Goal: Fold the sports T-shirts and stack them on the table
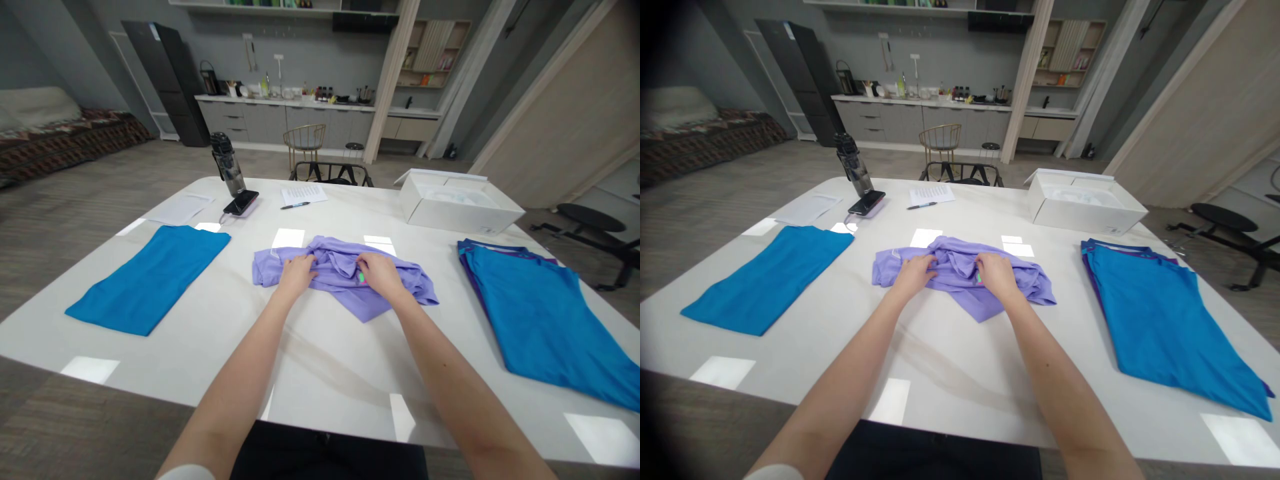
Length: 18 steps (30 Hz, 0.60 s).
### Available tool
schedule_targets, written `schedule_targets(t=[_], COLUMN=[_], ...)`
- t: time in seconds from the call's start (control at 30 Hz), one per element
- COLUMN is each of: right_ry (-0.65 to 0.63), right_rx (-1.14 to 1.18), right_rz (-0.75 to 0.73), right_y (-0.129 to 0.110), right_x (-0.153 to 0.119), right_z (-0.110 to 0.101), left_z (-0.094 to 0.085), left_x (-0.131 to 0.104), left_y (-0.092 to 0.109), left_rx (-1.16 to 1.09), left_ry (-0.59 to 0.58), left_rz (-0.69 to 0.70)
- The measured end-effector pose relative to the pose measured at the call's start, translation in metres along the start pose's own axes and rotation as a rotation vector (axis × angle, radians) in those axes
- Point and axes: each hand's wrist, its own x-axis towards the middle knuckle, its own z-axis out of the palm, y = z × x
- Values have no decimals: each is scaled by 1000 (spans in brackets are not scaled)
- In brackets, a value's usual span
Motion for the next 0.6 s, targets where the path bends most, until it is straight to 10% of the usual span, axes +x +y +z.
schedule_targets(t=[0.3,0.47,0.6], right_ry=[383,328,160], right_rx=[86,92,34], right_rz=[613,727,672], right_y=[106,164,148], right_x=[16,1,-10], right_z=[-45,-53,-46], left_z=[-29,-63,-72], left_x=[-6,-26,-36], left_y=[-33,-70,-63], left_rx=[-62,-31,-79], left_ry=[-172,-443,-485], left_rz=[-102,-258,-198])
